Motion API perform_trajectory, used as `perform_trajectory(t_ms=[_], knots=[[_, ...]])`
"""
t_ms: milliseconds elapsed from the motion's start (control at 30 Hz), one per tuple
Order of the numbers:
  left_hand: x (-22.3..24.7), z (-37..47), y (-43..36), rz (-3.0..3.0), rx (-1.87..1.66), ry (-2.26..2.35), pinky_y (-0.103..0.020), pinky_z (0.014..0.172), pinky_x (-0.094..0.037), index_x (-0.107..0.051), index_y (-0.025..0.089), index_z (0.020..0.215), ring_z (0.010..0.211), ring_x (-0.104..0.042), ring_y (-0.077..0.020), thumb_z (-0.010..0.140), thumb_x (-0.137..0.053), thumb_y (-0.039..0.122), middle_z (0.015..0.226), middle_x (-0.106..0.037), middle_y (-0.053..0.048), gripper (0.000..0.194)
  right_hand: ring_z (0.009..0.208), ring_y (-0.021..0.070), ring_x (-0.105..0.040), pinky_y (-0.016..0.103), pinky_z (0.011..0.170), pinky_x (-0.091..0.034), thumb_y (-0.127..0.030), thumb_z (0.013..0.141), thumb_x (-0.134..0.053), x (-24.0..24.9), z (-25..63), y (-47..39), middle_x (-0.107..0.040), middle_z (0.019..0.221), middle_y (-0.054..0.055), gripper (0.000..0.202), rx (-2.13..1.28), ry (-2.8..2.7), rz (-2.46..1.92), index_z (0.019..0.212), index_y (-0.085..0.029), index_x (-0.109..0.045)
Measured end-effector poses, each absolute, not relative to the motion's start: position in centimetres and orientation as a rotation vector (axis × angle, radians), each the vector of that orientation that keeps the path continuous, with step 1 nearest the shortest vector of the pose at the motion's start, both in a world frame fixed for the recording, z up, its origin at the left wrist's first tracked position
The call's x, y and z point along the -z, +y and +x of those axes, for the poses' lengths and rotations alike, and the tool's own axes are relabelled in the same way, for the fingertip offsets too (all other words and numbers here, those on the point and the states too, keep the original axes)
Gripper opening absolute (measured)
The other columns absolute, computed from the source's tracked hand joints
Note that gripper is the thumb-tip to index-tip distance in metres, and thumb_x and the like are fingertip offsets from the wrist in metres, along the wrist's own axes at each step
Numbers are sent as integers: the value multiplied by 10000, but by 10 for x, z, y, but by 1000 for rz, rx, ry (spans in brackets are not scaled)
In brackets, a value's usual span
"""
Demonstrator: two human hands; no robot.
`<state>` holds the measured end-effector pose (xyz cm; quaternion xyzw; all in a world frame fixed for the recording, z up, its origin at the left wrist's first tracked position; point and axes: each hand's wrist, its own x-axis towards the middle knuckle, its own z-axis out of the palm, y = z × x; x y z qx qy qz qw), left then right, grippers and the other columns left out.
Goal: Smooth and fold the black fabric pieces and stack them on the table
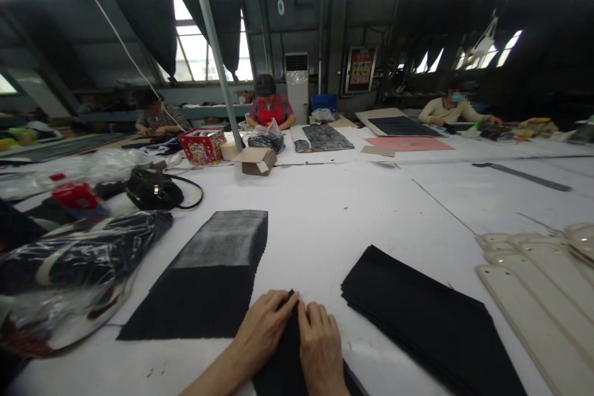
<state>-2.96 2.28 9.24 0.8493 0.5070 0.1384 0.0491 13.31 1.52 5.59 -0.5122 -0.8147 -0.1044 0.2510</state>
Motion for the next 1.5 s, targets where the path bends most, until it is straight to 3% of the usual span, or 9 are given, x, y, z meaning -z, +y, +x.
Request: perform_trajectory(t_ms=[667, 867, 967, 1100, 1333, 1500], knots=[[-83, -31, 24, 2568, -481, 1573, -372, 925, -458, -464, 219, 1333, 1061, -518, -225, 896, -418, 70, 1213, -546, -78, 464, 814, 210, -508, 347, 701, -408, 22, 818, -421, -59, 129, 15, -554, 909, 56, 408, 312, -2286, -1382, 1175, -150, -515], [-89, -29, 27, 2554, -424, 1664, -394, 917, -456, -477, 159, 1305, 1043, -527, -238, 919, -434, 138, 1189, -564, -101, 389, 826, 213, -506, 353, 705, -407, 7, 815, -467, -60, 128, 13, -556, 925, 59, 385, 311, -2323, -1431, 1158, -155, -531], [-97, -35, 32, 2562, -469, 1745, -427, 986, -402, -465, 147, 1317, 1118, -499, -259, 914, -461, 173, 1260, -537, -118, 404, 832, 213, -505, 347, 699, -404, -6, 815, -494, -61, 123, 16, -557, 929, 56, 351, 317, -2314, -1455, 1117, -176, -552], [-99, -44, 36, 2685, -516, 1554, -385, 1087, -283, -429, 218, 1362, 1275, -389, -230, 894, -427, 84, 1369, -484, -49, 487, 818, 198, -502, 324, 680, -395, -5, 819, -493, -65, 111, 24, -553, 915, 49, 356, 319, -2300, -1473, 1117, -190, -555], [-99, -45, 38, 2712, -411, 1513, -373, 1128, -206, -491, 191, 1284, 1249, -413, -208, 900, -438, 106, 1266, -555, -50, 397, 805, 186, -503, 307, 672, -387, -26, 859, -453, -65, 113, 27, -548, 904, 45, 360, 298, -2245, -1420, 1159, -205, -542], [-112, -44, 36, 2751, -369, 1450, -389, 1124, -212, -504, 231, 1251, 1195, -444, -203, 882, -491, 126, 1206, -562, -51, 384, 800, 190, -510, 310, 675, -402, -20, 860, -401, -59, 126, 17, -549, 912, 59, 396, 284, -2225, -1351, 1191, -199, -522]])
